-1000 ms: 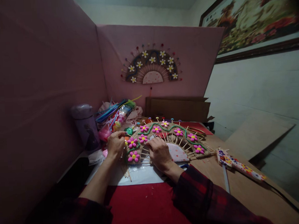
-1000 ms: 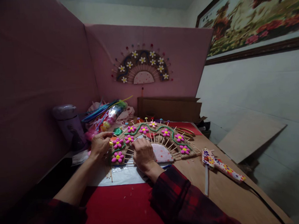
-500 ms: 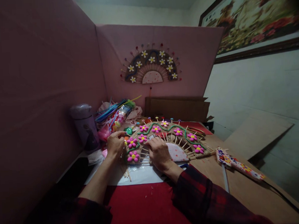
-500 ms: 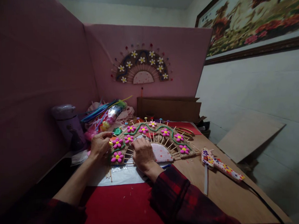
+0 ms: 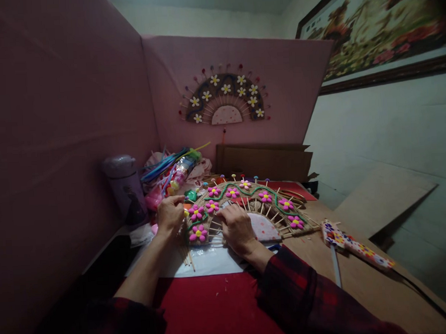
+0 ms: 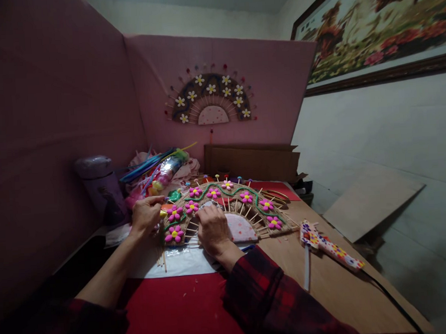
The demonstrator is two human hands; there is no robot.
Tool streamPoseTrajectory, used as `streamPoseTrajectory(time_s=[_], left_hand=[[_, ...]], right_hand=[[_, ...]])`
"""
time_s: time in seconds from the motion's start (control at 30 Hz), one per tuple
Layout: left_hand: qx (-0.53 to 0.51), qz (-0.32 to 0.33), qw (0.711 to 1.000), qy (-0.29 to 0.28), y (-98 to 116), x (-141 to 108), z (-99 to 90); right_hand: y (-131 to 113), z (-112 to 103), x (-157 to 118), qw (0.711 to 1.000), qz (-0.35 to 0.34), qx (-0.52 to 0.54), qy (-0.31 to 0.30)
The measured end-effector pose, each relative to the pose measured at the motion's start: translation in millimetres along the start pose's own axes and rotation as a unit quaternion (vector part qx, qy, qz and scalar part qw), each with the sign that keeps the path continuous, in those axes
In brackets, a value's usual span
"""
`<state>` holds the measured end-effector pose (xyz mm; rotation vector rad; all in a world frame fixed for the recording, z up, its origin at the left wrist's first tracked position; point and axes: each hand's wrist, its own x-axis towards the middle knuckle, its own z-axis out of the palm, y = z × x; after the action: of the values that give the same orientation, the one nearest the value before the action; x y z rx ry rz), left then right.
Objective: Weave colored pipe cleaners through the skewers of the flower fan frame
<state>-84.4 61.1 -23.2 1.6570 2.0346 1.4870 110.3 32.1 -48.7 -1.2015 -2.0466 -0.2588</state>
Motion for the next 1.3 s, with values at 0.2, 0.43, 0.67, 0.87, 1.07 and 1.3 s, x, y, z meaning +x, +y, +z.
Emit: streamPoseTrajectory(time_s=[0.2, 0.43, 0.67, 0.87, 1.07, 1.3], left_hand=[[0.003, 0.020, 1.000, -0.013, -4, 1, 3.8], [0.009, 0.032, 0.999, -0.016, -2, 1, 2.4], [0.014, 0.033, 0.999, -0.012, 1, -1, 1.5], [0.012, 0.009, 0.999, 0.029, 2, 1, -4.7], [-0.089, -0.030, 0.985, 0.143, -3, 17, -20.6], [-0.099, -0.027, 0.983, 0.155, -5, 19, -34.7]], right_hand=[[0, 0, 0, 1.000, -0.006, -0.005, 0.001], [1, 1, 0, 1.000, -0.008, -0.006, 0.002], [0, 0, 0, 1.000, -0.003, 0.004, 0.003], [1, 1, 0, 1.000, 0.003, 0.008, 0.004], [2, 3, 0, 1.000, 0.003, 0.006, 0.005], [3, 3, -1, 1.000, -0.001, 0.005, 0.008]])
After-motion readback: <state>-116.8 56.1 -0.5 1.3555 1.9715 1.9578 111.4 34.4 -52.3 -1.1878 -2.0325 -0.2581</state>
